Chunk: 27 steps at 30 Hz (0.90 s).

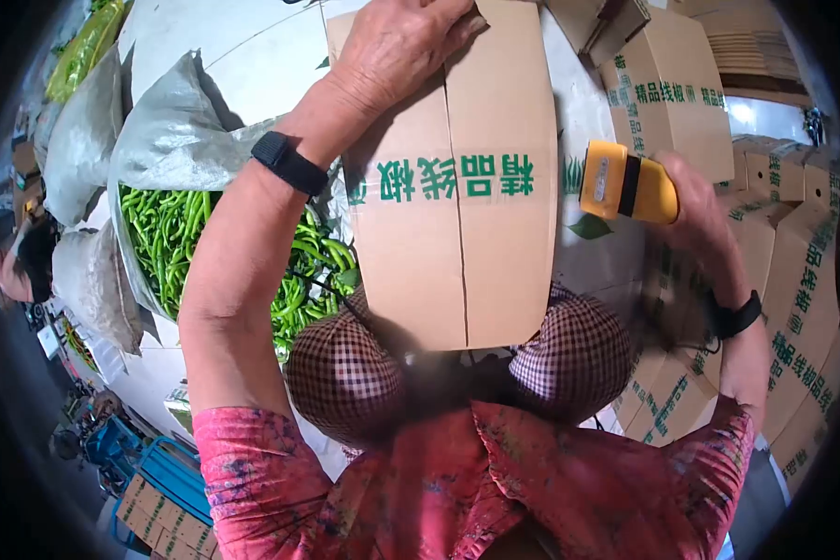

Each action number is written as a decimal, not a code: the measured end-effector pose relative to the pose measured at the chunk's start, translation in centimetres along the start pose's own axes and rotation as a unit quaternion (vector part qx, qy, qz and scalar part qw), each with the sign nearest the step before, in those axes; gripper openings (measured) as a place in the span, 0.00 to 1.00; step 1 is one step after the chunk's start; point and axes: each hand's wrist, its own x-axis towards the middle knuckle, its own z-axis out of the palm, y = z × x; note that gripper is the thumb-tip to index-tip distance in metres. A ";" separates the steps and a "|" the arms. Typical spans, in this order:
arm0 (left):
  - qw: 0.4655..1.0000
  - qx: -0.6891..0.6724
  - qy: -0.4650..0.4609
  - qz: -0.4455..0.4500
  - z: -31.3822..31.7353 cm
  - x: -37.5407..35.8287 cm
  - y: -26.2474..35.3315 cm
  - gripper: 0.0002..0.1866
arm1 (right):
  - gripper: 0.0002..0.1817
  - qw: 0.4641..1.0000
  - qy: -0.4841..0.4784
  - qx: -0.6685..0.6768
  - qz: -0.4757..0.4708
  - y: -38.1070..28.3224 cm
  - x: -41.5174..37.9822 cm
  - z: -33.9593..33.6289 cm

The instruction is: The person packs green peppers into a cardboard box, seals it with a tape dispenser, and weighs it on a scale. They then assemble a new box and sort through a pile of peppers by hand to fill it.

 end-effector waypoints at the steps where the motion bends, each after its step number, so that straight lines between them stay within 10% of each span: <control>1: 1.000 0.000 -0.010 -0.007 0.1 0.1 0.0 0.09 | 0.33 1.000 0.013 0.010 0.001 0.6 -0.1 1.1; 6: 0.999 0.009 -0.035 -0.037 0.3 -0.9 -1.7 0.11 | 0.37 0.992 0.025 0.121 0.033 3.9 -2.0 10.4; 8: 0.988 -0.102 0.109 -0.026 -0.4 -2.3 -2.3 0.13 | 0.38 0.993 0.024 0.116 0.003 3.0 0.0 10.8; 11: 0.915 -0.207 0.157 -0.308 -2.6 -9.2 -1.3 0.21 | 0.38 0.993 0.045 0.105 -0.012 1.1 0.6 10.1; 12: 0.869 -0.235 0.128 -0.416 -2.6 -11.7 -0.9 0.25 | 0.39 0.989 0.015 0.147 0.025 1.2 0.5 10.5; 14: 0.574 -0.488 0.067 -0.654 -0.8 -14.3 2.3 0.27 | 0.40 0.981 -0.013 0.185 0.059 1.0 0.7 10.7; 17: 0.712 -0.455 0.003 -0.535 2.3 -20.4 2.9 0.26 | 0.39 0.984 -0.021 0.146 0.096 -0.7 0.7 10.8; 20: 0.350 -0.699 -0.039 -0.622 3.2 -18.7 2.7 0.27 | 0.38 0.997 0.023 0.065 0.043 -2.2 0.5 8.6; 27: 0.407 -0.679 -0.083 -0.606 6.1 -18.3 1.4 0.29 | 0.40 0.990 -0.048 0.044 0.127 -9.0 1.1 0.9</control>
